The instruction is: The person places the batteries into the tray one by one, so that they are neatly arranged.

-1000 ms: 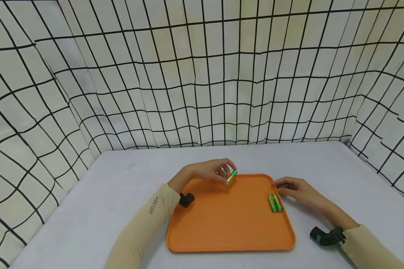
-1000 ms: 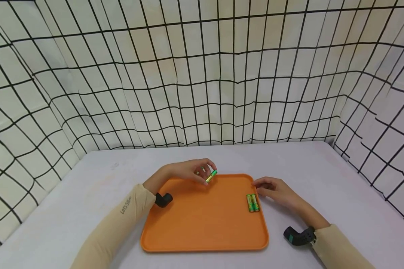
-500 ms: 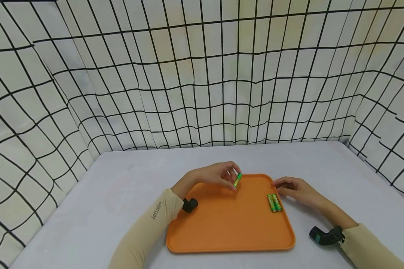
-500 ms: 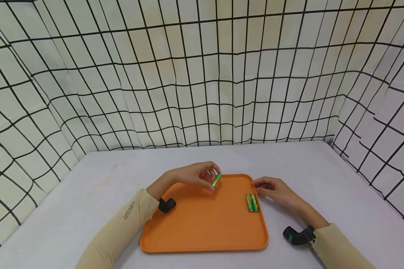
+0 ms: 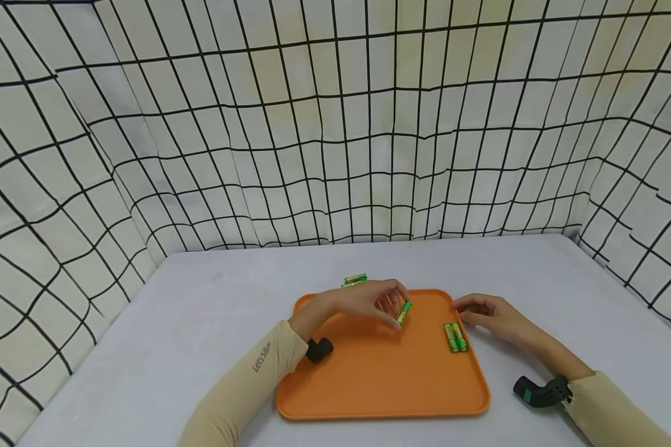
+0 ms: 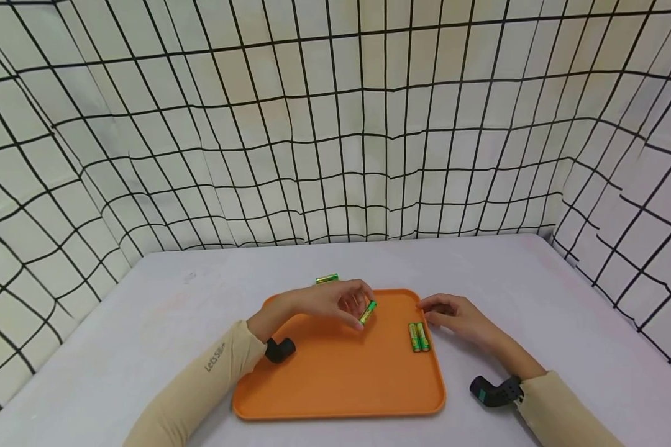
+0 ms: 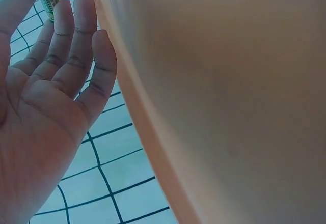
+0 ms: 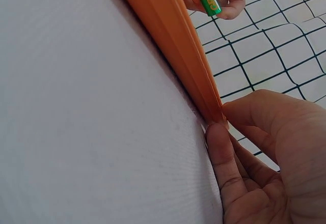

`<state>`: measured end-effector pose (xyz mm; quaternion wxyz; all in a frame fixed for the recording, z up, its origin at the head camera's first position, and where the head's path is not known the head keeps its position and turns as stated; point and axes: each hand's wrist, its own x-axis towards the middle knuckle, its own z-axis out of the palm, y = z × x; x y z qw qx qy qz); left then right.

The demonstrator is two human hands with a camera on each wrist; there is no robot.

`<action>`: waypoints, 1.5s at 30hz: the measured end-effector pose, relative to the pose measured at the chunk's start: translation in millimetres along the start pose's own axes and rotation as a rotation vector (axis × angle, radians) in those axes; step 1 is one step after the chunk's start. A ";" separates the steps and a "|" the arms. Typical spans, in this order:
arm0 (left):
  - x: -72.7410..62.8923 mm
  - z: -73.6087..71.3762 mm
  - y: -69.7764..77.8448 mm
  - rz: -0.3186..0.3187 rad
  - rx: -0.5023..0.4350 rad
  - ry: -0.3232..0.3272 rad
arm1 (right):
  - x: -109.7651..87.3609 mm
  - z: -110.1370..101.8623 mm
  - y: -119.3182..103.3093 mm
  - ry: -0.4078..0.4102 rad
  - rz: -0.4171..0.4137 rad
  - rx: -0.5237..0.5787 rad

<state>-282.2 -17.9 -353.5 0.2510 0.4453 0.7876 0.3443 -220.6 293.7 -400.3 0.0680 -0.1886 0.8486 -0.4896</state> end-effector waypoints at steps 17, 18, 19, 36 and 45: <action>6.4 14.0 9.9 0.051 -0.029 -0.051 | 0.0 2.2 -0.7 0.011 0.019 0.005; 6.5 14.3 10.8 0.052 -0.037 -0.051 | 0.0 2.0 -0.8 0.011 0.017 0.003; 6.6 14.8 11.7 0.051 -0.042 -0.048 | 0.1 1.9 -0.8 0.011 0.015 0.000; 22.6 31.5 19.0 0.058 -0.039 -0.064 | 0.5 -0.2 -1.8 0.008 0.013 0.011; 28.7 41.8 21.3 -0.001 0.001 0.001 | -0.5 -0.9 -4.2 0.002 0.016 0.011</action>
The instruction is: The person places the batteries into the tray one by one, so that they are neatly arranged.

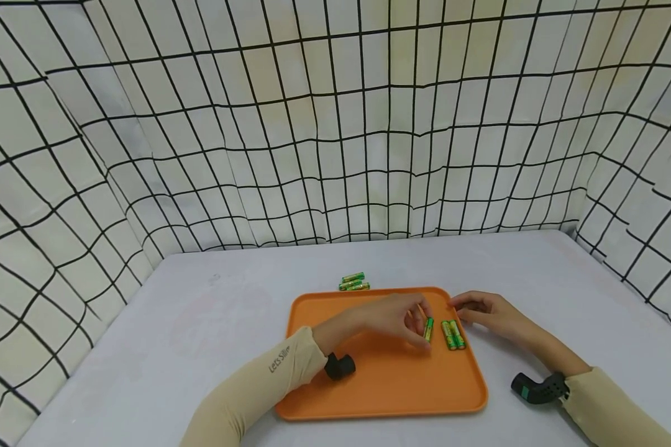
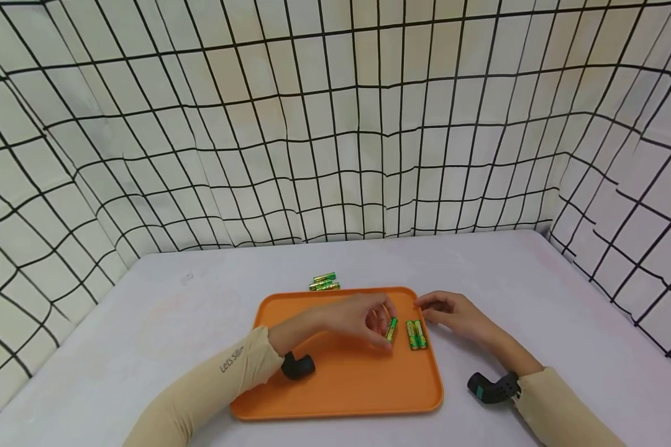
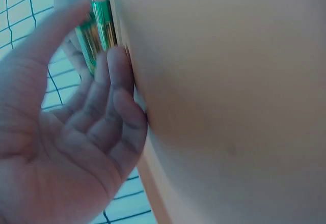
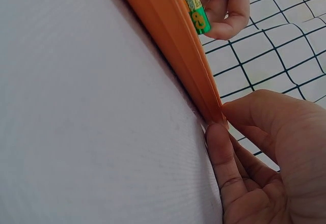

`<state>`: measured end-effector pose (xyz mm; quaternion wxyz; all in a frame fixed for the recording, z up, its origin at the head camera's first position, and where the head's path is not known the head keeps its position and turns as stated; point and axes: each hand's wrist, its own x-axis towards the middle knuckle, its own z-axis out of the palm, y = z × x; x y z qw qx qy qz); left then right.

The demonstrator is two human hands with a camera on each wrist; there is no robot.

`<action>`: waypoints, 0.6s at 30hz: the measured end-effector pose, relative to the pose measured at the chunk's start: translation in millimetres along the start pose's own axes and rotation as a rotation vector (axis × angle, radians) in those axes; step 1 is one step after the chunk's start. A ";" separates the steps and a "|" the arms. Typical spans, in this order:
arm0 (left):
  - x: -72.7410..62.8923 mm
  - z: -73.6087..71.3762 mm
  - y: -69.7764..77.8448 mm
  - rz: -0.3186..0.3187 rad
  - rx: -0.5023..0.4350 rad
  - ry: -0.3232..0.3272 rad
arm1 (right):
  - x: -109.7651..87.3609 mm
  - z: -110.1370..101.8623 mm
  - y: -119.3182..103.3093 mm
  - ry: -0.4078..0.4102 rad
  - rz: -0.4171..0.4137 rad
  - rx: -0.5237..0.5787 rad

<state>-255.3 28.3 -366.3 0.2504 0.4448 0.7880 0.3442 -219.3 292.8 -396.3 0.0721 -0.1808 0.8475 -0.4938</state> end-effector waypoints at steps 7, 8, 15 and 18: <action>5.7 7.7 1.0 -0.007 0.037 0.050 | 0.1 -0.6 0.8 0.000 -0.008 -0.011; 6.5 8.8 1.3 -0.005 0.037 0.052 | 0.1 -0.7 0.9 0.001 -0.007 -0.011; 10.0 16.0 3.2 -0.048 0.085 0.097 | 0.0 -0.8 2.1 0.000 -0.011 -0.005; 10.4 18.8 5.4 -0.085 0.107 0.129 | -0.1 -0.8 2.4 0.000 -0.015 -0.009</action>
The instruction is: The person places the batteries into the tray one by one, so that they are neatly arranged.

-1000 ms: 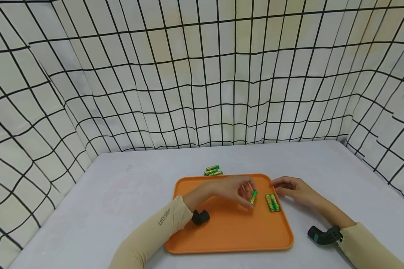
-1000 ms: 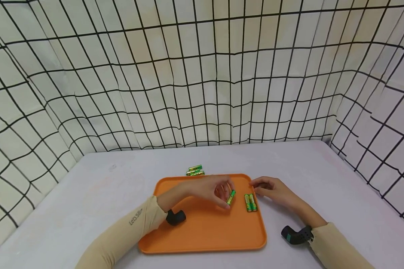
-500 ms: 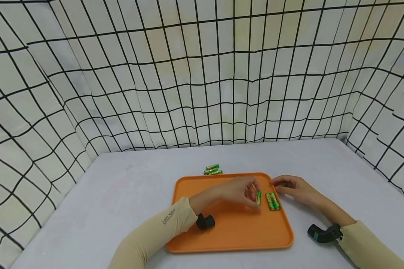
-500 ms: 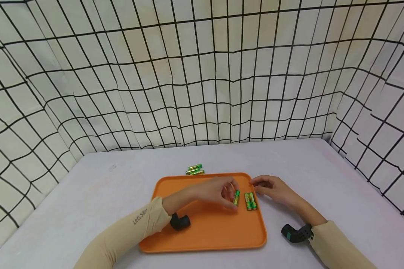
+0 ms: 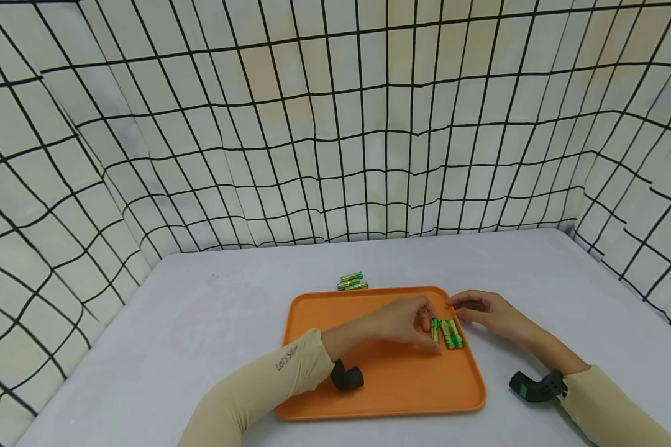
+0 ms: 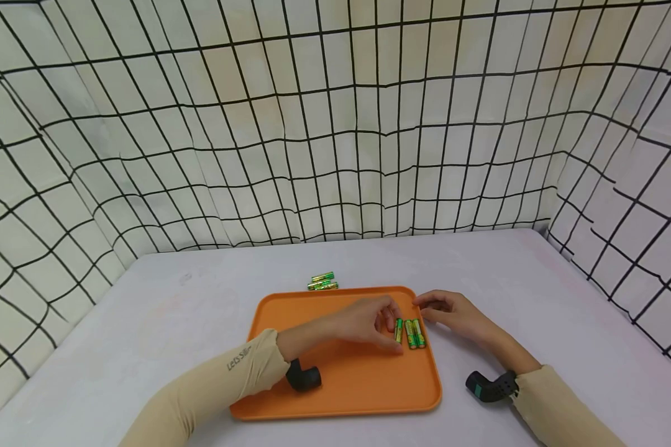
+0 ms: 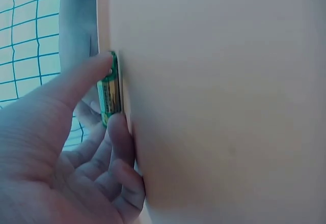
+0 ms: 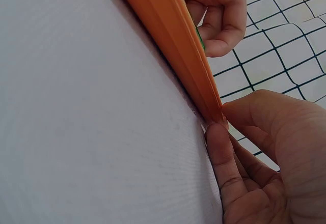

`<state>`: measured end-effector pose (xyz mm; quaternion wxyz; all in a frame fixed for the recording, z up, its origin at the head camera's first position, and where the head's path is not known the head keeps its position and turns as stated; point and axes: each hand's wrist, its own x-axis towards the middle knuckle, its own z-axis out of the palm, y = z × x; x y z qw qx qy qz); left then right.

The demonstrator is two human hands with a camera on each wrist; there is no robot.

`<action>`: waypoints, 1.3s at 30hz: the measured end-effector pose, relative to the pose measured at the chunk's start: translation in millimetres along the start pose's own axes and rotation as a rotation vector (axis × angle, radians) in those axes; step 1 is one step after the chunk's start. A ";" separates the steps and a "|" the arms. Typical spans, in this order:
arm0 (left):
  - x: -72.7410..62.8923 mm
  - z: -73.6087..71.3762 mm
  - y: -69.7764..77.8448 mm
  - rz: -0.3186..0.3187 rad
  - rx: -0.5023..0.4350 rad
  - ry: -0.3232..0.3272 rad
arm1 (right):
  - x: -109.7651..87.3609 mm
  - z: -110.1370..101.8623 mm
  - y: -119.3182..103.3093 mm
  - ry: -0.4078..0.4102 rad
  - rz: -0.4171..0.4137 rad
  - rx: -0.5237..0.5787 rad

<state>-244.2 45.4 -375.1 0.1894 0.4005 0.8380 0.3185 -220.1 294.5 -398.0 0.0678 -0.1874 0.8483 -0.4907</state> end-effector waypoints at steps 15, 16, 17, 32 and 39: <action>4.1 8.9 6.2 -0.095 0.078 0.069 | 1.3 -0.6 2.6 0.004 0.017 -0.018; 4.4 9.3 6.3 -0.098 0.081 0.072 | 1.6 -0.6 2.8 0.004 0.015 -0.021; 4.5 9.8 6.5 -0.100 0.084 0.076 | 1.8 -0.8 2.9 0.003 0.015 -0.024; 4.8 9.1 7.5 -0.099 0.071 0.071 | 1.5 -1.9 1.8 0.001 0.016 -0.017; 4.2 8.2 7.3 -0.092 0.067 0.052 | 1.0 -1.7 1.9 0.002 0.017 -0.010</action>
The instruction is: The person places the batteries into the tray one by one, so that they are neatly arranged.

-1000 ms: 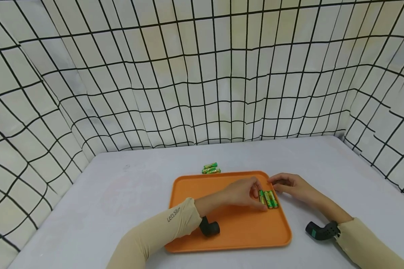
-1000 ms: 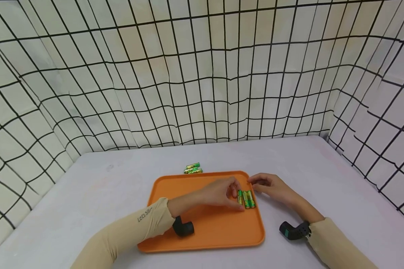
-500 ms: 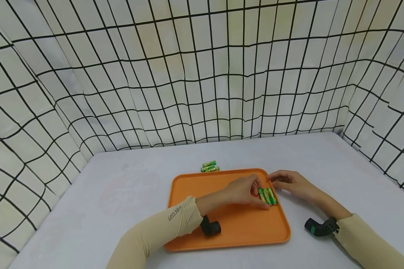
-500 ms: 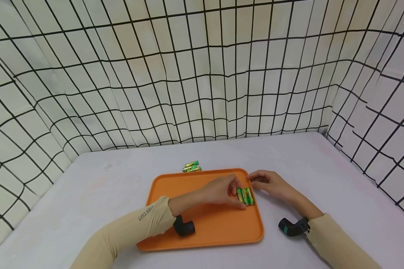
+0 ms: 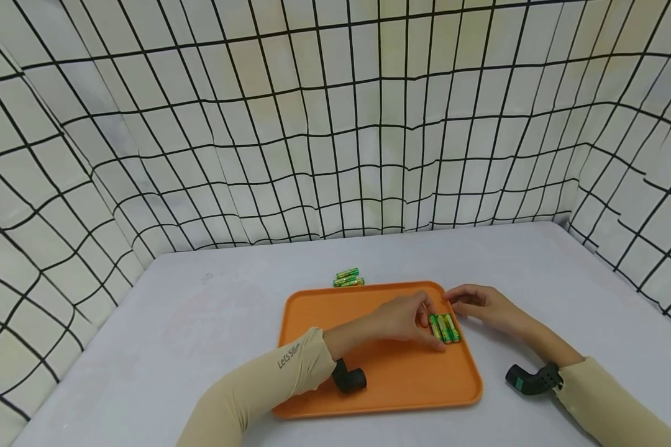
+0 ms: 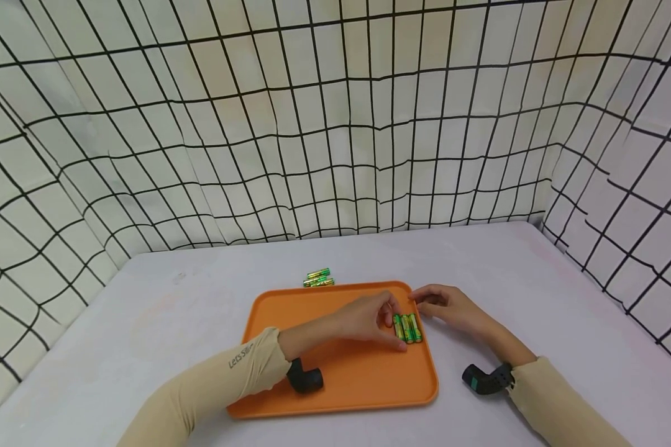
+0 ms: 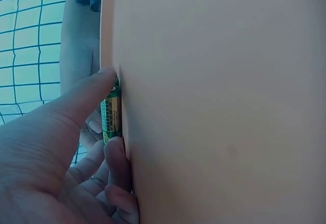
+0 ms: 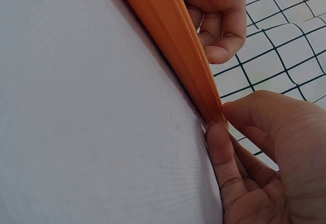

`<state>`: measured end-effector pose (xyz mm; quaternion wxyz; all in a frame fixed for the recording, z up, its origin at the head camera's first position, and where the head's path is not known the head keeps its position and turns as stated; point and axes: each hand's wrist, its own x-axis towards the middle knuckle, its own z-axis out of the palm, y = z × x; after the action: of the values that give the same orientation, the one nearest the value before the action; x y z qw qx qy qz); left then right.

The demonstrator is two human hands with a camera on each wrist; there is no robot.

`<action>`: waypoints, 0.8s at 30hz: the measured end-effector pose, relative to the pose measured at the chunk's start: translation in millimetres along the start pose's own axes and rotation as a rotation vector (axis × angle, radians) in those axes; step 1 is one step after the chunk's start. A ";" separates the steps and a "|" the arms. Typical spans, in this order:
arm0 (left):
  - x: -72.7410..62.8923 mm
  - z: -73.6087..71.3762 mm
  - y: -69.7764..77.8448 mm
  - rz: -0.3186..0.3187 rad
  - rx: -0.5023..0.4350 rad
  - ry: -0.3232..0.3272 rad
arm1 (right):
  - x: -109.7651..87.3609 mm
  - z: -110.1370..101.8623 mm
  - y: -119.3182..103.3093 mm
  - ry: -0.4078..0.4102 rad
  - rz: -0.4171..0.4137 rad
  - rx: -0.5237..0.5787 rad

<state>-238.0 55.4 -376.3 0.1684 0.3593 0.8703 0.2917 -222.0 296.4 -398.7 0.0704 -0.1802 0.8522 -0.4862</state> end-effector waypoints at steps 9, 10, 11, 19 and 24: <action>-0.6 0.8 -0.5 -0.006 0.013 0.001 | 0.4 0.4 0.1 0.005 -0.001 -0.013; -0.3 1.2 -0.4 -0.009 0.015 0.004 | 0.3 0.3 0.1 0.006 -0.002 -0.015; 0.1 1.7 -0.3 -0.012 0.018 0.008 | 0.1 0.1 0.1 0.007 -0.004 -0.018; -0.7 1.2 1.4 -0.025 -0.005 0.015 | 0.3 0.5 1.1 0.008 -0.015 -0.014; -0.9 -3.6 -5.3 0.005 -0.182 -0.031 | -0.1 0.7 1.0 0.010 -0.017 -0.015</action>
<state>-242.0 50.3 -376.8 0.2130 0.3490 0.8365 0.3647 -222.0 296.3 -399.9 0.0608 -0.1854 0.8547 -0.4810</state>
